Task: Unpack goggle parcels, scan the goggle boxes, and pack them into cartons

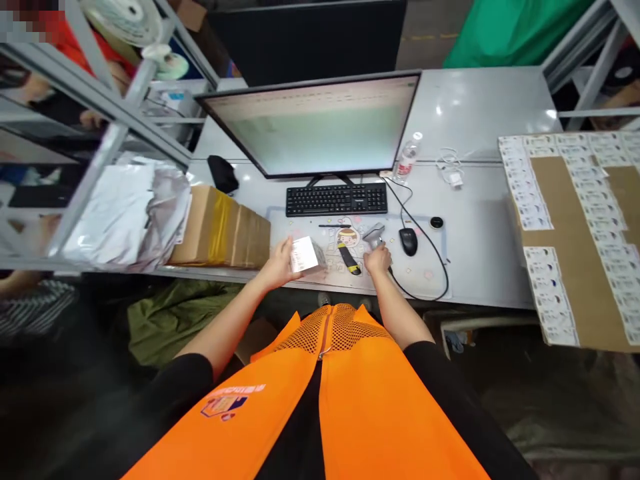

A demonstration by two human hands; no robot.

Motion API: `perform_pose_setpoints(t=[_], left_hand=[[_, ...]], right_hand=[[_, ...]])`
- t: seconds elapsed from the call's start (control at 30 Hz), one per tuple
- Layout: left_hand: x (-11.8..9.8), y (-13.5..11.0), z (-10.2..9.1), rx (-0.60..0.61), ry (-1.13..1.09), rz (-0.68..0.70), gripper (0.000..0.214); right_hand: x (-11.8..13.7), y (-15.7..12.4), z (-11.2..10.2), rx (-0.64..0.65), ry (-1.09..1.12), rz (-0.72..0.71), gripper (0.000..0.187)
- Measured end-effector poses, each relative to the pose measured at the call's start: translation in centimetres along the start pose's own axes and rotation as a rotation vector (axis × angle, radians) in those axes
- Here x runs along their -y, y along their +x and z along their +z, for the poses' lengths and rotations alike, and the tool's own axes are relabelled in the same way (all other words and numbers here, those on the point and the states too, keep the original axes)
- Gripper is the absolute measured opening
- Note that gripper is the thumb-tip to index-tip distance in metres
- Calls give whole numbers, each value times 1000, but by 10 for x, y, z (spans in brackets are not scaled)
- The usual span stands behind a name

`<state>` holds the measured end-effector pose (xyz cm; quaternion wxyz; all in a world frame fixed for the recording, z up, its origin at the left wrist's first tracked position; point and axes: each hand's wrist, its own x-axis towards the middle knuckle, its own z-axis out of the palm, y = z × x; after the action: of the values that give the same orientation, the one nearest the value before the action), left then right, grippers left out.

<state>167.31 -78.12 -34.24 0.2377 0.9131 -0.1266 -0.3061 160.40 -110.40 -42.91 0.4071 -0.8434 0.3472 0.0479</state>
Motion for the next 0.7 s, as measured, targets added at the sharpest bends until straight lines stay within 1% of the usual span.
perform_pose_setpoints(t=[0.07, 0.1, 0.17, 0.23, 0.3, 0.33, 0.4, 0.43, 0.47, 0.5, 0.53, 0.6, 0.63, 0.7], left_hand=[[4, -5, 7, -78, -55, 46, 136], [5, -7, 11, -116, -82, 64, 135], [10, -10, 20, -176, -126, 93, 134], [16, -11, 30, -224, -161, 122, 132], [23, -11, 38, -257, -186, 147, 131], [26, -10, 42, -269, -197, 157, 131], [32, -8, 47, -286, -219, 171, 133], [34, -8, 49, -294, -232, 179, 134], [36, -7, 51, -302, -246, 186, 135], [37, -6, 52, -310, -262, 191, 136], [38, -6, 53, -320, -278, 191, 137], [39, -6, 56, -341, -318, 182, 137], [40, -7, 58, -351, -343, 174, 138], [44, -8, 67, -366, -407, 159, 140]], right_hand=[[15, 8, 12, 23, -116, 109, 56], [21, 11, 13, 40, -181, 169, 58], [31, 15, 6, 125, -262, 271, 55], [42, 11, -16, 252, -241, 321, 42], [58, 0, -51, 448, -134, 312, 31], [70, -10, -71, 573, -65, 277, 30], [101, -34, -107, 814, 17, 165, 36], [119, -46, -120, 900, -6, 126, 41], [138, -59, -128, 969, -47, 101, 45], [155, -69, -132, 1018, -93, 81, 48], [170, -78, -131, 1053, -139, 64, 49], [191, -89, -121, 1082, -192, 6, 47], [195, -92, -115, 1073, -197, -33, 45], [191, -93, -104, 1034, -184, -76, 46]])
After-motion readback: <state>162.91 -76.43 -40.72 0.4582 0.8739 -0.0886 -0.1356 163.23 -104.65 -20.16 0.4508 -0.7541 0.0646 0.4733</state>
